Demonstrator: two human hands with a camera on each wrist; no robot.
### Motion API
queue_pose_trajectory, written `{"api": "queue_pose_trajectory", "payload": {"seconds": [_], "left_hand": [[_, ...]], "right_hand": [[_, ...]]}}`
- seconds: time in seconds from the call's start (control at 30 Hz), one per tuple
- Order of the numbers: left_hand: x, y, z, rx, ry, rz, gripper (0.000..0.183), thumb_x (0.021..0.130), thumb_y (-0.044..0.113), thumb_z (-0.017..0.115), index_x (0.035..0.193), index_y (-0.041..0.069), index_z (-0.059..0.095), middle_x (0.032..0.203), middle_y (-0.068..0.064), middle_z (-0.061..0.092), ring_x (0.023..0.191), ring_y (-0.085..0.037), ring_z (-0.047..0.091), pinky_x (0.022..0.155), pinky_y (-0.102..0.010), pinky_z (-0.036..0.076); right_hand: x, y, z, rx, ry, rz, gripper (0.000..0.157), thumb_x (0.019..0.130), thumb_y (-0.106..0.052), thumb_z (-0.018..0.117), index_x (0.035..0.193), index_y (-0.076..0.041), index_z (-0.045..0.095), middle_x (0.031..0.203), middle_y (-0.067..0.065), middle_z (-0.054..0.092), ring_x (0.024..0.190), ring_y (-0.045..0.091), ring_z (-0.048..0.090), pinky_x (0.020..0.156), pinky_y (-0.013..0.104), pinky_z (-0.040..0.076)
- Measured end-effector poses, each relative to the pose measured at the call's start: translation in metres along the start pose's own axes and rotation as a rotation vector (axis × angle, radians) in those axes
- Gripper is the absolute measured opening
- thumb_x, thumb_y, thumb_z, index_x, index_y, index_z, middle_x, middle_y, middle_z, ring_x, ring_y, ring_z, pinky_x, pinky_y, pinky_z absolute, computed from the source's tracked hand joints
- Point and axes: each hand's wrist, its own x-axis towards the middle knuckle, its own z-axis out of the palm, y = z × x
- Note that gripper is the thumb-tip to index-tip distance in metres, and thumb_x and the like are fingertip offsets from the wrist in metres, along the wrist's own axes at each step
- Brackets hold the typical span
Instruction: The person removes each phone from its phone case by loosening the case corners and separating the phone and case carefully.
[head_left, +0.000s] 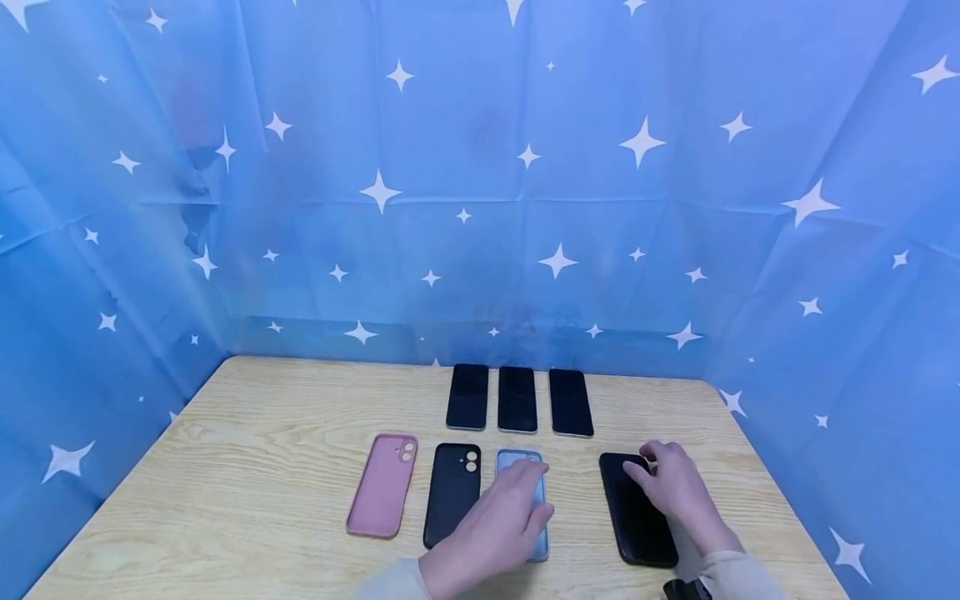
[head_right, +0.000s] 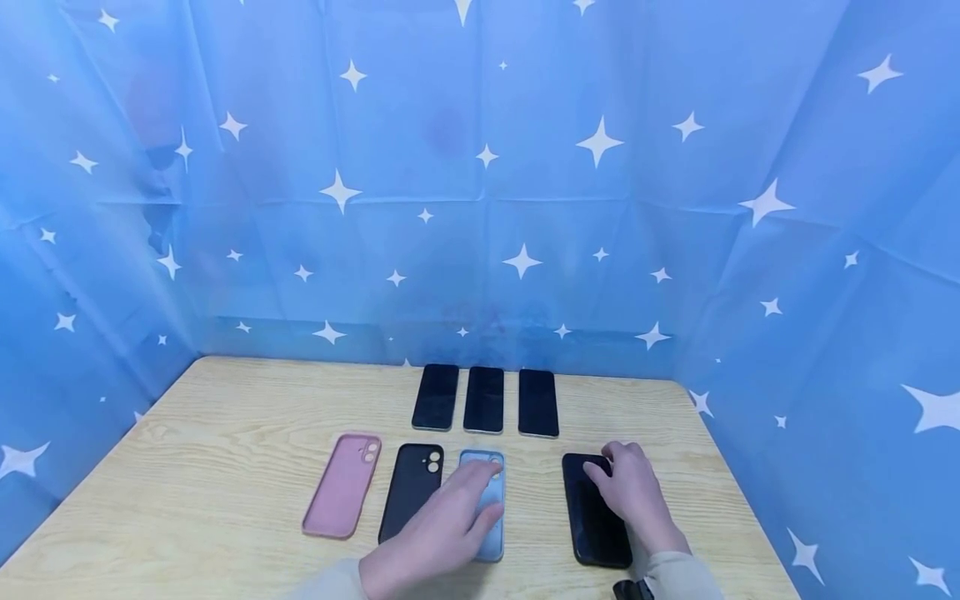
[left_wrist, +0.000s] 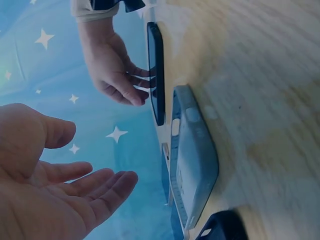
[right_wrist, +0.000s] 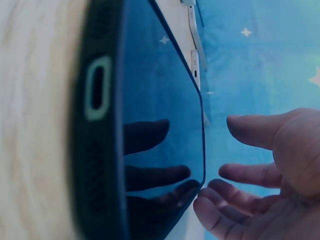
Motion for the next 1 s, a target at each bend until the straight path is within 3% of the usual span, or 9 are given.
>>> {"api": "queue_pose_trajectory", "payload": {"seconds": [0.27,0.47,0.77,1.0], "left_hand": [[0.003,0.002,0.015,0.122,0.009,0.069,0.041,0.104,0.017,0.061,0.139,-0.002,0.054,0.134,-0.011,0.061,0.124,-0.021,0.059,0.104,-0.033,0.055],[0.005,0.004,0.026,0.158,0.01,0.107,0.04,0.102,0.017,0.064,0.136,-0.002,0.056,0.134,-0.011,0.06,0.12,-0.021,0.059,0.101,-0.029,0.056],[0.008,0.008,0.037,0.238,0.024,0.145,0.036,0.1,0.018,0.065,0.131,0.001,0.058,0.13,-0.008,0.061,0.117,-0.018,0.059,0.099,-0.026,0.055],[0.007,0.01,0.04,0.274,0.039,0.164,0.035,0.099,0.018,0.067,0.129,0.003,0.058,0.127,-0.007,0.061,0.111,-0.016,0.059,0.096,-0.024,0.055]], "right_hand": [[0.001,0.001,0.002,-0.039,-0.03,0.064,0.06,0.098,-0.031,0.07,0.128,0.019,0.053,0.109,0.031,0.058,0.094,0.037,0.062,0.081,0.054,0.056],[-0.002,0.004,0.003,-0.056,-0.079,0.112,0.071,0.096,-0.04,0.072,0.125,0.021,0.051,0.099,0.029,0.056,0.081,0.031,0.056,0.072,0.048,0.053],[-0.003,0.002,0.003,-0.065,-0.146,0.209,0.059,0.094,-0.044,0.074,0.101,0.011,0.055,0.087,0.02,0.052,0.071,0.027,0.05,0.059,0.036,0.046],[0.0,0.0,0.003,-0.054,-0.178,0.236,0.058,0.093,-0.043,0.074,0.095,0.011,0.053,0.077,0.014,0.051,0.068,0.025,0.051,0.058,0.033,0.045]]}}
